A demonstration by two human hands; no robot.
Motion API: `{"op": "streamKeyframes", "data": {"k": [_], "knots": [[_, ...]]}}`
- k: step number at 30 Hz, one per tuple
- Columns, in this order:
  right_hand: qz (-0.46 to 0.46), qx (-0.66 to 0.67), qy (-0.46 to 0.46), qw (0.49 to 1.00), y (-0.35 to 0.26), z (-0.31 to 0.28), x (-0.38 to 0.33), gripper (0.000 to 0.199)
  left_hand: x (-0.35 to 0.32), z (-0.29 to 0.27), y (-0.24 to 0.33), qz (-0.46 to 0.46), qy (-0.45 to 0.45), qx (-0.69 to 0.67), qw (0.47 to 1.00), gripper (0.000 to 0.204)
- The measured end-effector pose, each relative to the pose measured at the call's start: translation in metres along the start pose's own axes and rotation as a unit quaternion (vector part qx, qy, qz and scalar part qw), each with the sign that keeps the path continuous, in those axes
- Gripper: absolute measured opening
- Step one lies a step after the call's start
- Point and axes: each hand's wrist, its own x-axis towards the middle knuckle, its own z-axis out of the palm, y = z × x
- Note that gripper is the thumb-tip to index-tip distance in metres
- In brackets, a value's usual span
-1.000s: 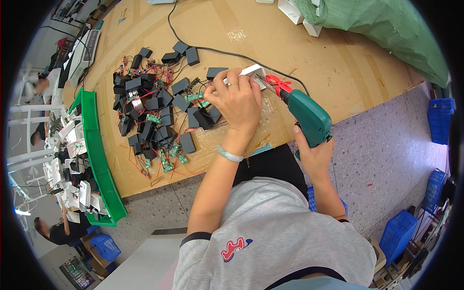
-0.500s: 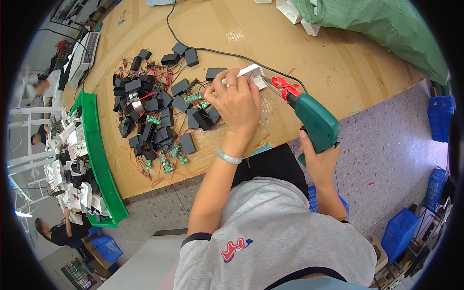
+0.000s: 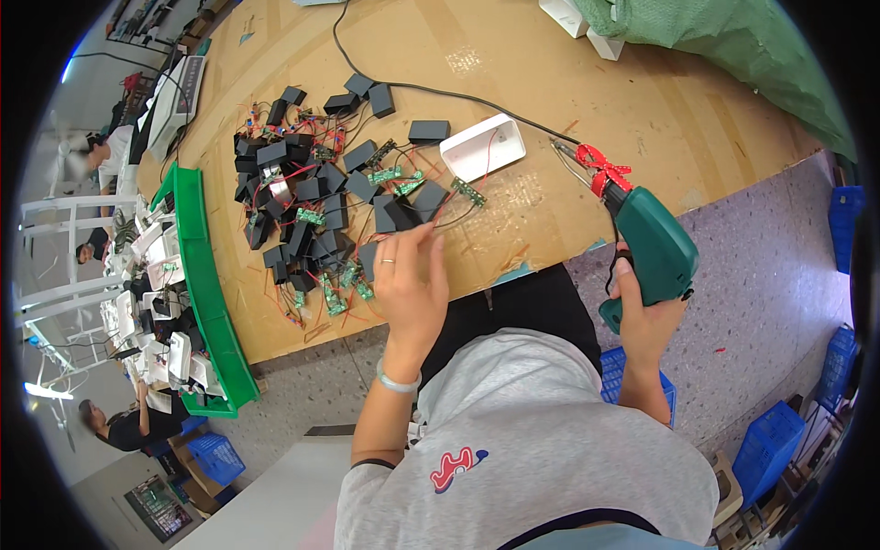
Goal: Assembling electronic components into plastic housings using a glue gun.
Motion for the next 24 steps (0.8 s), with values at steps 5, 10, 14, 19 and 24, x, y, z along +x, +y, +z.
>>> {"op": "streamKeyframes", "data": {"k": [5, 10, 14, 19, 24], "knots": [[0.007, 0.000, -0.025, 1.000, -0.007, 0.006, -0.006, 0.020, 0.013, 0.001, 0.007, 0.022, 0.048, 0.064, 0.997, 0.019], [0.013, 0.039, -0.008, 0.999, -0.012, 0.003, -0.012, 0.020, 0.016, 0.000, 0.025, 0.061, -0.068, 0.126, 0.988, 0.019], [0.011, 0.054, 0.011, 0.998, -0.014, -0.002, -0.014, 0.021, -0.001, 0.017, 0.006, 0.086, 0.020, 0.253, 0.963, 0.016], [0.007, 0.035, -0.010, 0.999, -0.013, 0.000, -0.013, 0.023, 0.003, 0.025, 0.001, 0.083, 0.050, 0.283, 0.954, 0.017], [-0.007, 0.023, -0.023, 0.999, -0.012, -0.001, -0.015, 0.025, 0.009, 0.030, -0.006, 0.073, 0.034, 0.273, 0.959, 0.014]]}}
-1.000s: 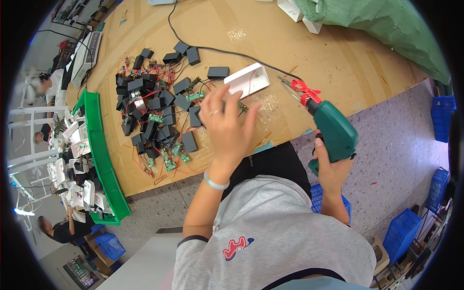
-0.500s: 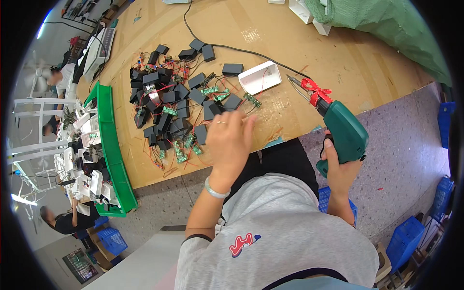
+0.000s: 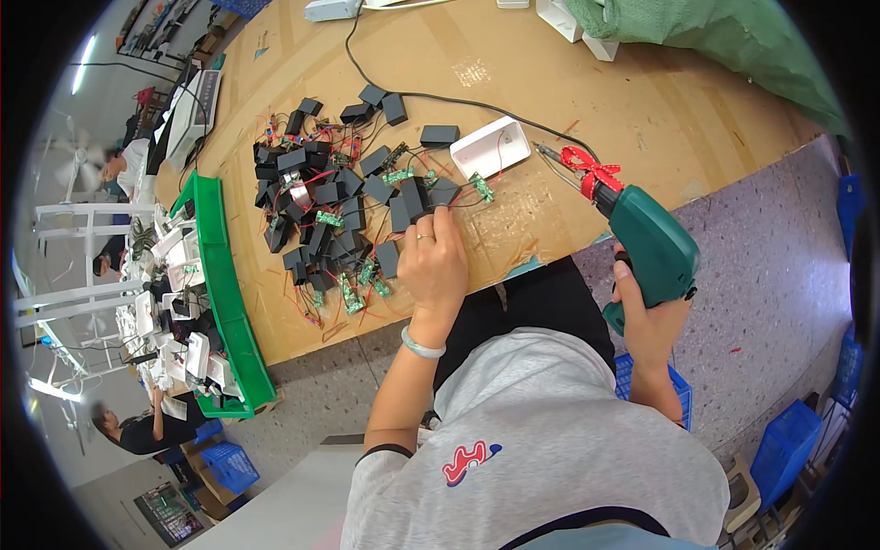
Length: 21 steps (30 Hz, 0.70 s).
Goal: Assembling electronic components into plastic housings using a glue gun.
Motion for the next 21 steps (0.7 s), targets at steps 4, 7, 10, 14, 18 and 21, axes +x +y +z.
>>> {"op": "streamKeyframes", "data": {"k": [4, 7, 10, 14, 18, 21], "knots": [[0.007, 0.010, 0.005, 1.000, -0.001, -0.001, 0.000, 0.027, -0.004, 0.004, -0.003, -0.008, 0.007, -0.016, 1.000, 0.012], [0.010, 0.009, 0.008, 1.000, 0.000, -0.001, 0.002, 0.027, -0.002, 0.003, -0.001, -0.042, -0.001, -0.054, 0.998, 0.011], [0.011, 0.011, 0.006, 1.000, 0.002, -0.001, 0.002, 0.027, -0.001, -0.005, 0.003, -0.079, -0.030, -0.103, 0.991, 0.010], [0.017, 0.023, 0.018, 0.999, 0.005, -0.002, 0.002, 0.027, -0.004, -0.046, 0.014, -0.145, -0.138, -0.295, 0.934, 0.012], [0.011, 0.026, 0.013, 1.000, 0.000, -0.002, 0.005, 0.027, 0.013, -0.058, 0.027, -0.117, -0.107, -0.353, 0.922, 0.016], [0.003, 0.011, 0.008, 1.000, 0.002, -0.001, 0.005, 0.027, 0.029, -0.047, 0.034, -0.087, -0.106, -0.457, 0.879, 0.019]]}}
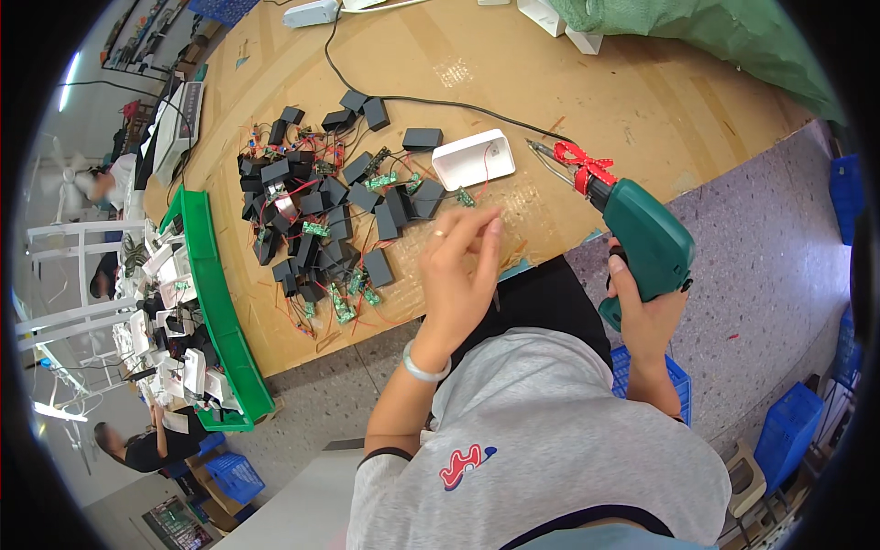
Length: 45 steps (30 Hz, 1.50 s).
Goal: Assembling electronic components into plastic housings using a glue gun.
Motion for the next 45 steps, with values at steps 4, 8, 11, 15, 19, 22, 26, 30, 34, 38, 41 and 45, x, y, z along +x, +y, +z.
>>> {"op": "streamKeyframes", "data": {"k": [4, 8, 11, 15, 19, 22, 26, 30, 34, 38, 41, 45], "knots": [[0.003, 0.005, 0.017, 1.000, -0.001, -0.003, -0.002, 0.026, 0.007, 0.011, -0.025, 0.062, -0.083, 0.015, 0.995, 0.024], [0.001, 0.009, 0.027, 1.000, 0.000, -0.007, 0.000, 0.026, 0.010, 0.006, -0.035, 0.228, -0.132, 0.234, 0.936, 0.033], [-0.007, 0.008, 0.028, 1.000, -0.001, -0.007, 0.002, 0.025, 0.018, 0.003, -0.037, 0.279, -0.134, 0.266, 0.913, 0.032], [0.002, 0.014, 0.029, 0.999, -0.002, -0.006, 0.001, 0.025, 0.029, 0.008, -0.036, 0.292, -0.123, 0.163, 0.934, 0.026], [0.006, 0.003, 0.016, 1.000, -0.001, -0.005, -0.003, 0.026, 0.035, 0.015, -0.034, 0.121, -0.085, 0.081, 0.986, 0.013], [0.007, -0.003, 0.008, 1.000, 0.002, -0.005, -0.007, 0.026, 0.037, 0.017, -0.029, 0.030, -0.090, 0.051, 0.994, 0.007], [0.013, 0.002, 0.010, 1.000, 0.004, -0.005, -0.009, 0.026, 0.024, 0.023, -0.035, 0.137, -0.074, 0.144, 0.977, 0.011], [0.019, 0.009, 0.013, 1.000, 0.004, -0.007, -0.008, 0.026, 0.014, 0.017, -0.051, 0.214, -0.089, 0.149, 0.961, 0.010], [0.018, -0.010, 0.012, 1.000, 0.005, -0.007, -0.008, 0.025, 0.005, 0.014, -0.056, 0.225, -0.095, 0.166, 0.955, 0.011], [0.017, -0.014, 0.005, 1.000, 0.002, -0.008, -0.009, 0.026, 0.017, 0.008, -0.052, 0.278, -0.102, 0.287, 0.911, 0.014], [0.030, 0.019, 0.012, 0.999, -0.002, -0.005, -0.010, 0.025, 0.033, 0.003, -0.059, 0.285, -0.142, 0.304, 0.898, 0.015], [0.012, 0.016, 0.022, 1.000, -0.001, -0.008, -0.011, 0.024, 0.048, 0.003, -0.054, 0.248, -0.036, 0.183, 0.951, 0.010]]}}
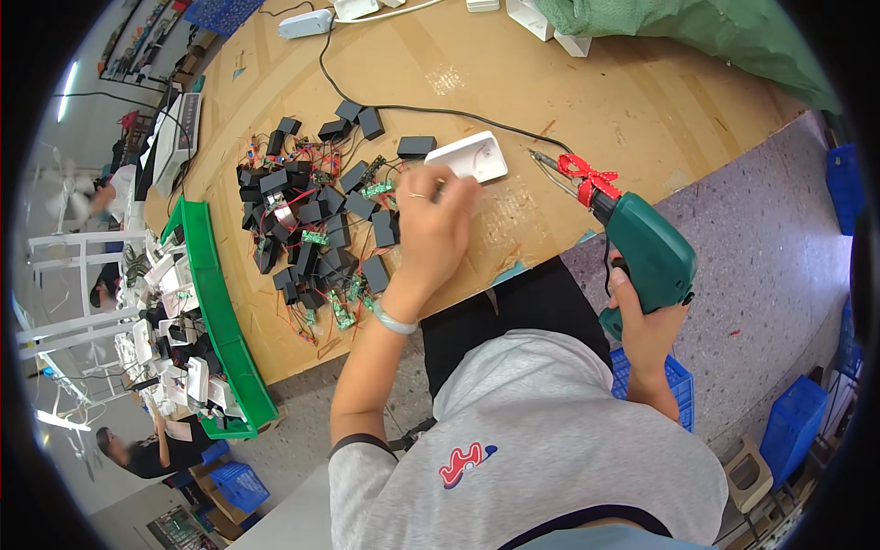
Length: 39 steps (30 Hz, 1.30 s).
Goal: Assembling electronic components into plastic housings using a glue gun.
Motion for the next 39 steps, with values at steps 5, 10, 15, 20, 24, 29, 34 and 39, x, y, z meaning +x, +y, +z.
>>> {"op": "streamKeyframes", "data": {"k": [5, 10, 15, 20, 24, 29, 34, 39], "knots": [[0.009, 0.002, 0.004, 1.000, -0.004, 0.001, -0.001, 0.023, 0.007, 0.005, -0.007, -0.268, 0.148, -0.163, 0.938, 0.010], [0.002, -0.001, -0.003, 1.000, -0.005, 0.004, -0.003, 0.025, 0.015, 0.008, 0.010, -0.145, 0.128, 0.103, 0.976, 0.006], [0.000, 0.001, -0.010, 1.000, -0.002, 0.006, -0.005, 0.028, 0.017, 0.024, 0.003, -0.051, 0.084, 0.214, 0.972, 0.010], [-0.001, -0.039, -0.035, 0.999, 0.007, 0.007, -0.003, 0.028, 0.027, 0.024, 0.008, -0.096, 0.063, 0.112, 0.987, 0.008], [0.005, -0.047, -0.041, 0.998, 0.014, 0.013, -0.001, 0.026, 0.029, 0.027, 0.012, -0.105, 0.078, 0.101, 0.986, 0.008], [-0.013, -0.077, -0.020, 0.997, 0.021, 0.026, 0.002, 0.020, 0.024, 0.034, 0.004, -0.119, 0.075, 0.044, 0.989, 0.006], [-0.069, -0.124, -0.023, 0.990, 0.027, 0.035, 0.006, 0.022, 0.016, 0.042, 0.005, -0.133, 0.072, 0.035, 0.988, 0.007], [-0.078, -0.139, -0.006, 0.987, 0.027, 0.041, 0.006, 0.022, 0.018, 0.045, 0.009, -0.141, 0.086, 0.047, 0.985, 0.007]]}}
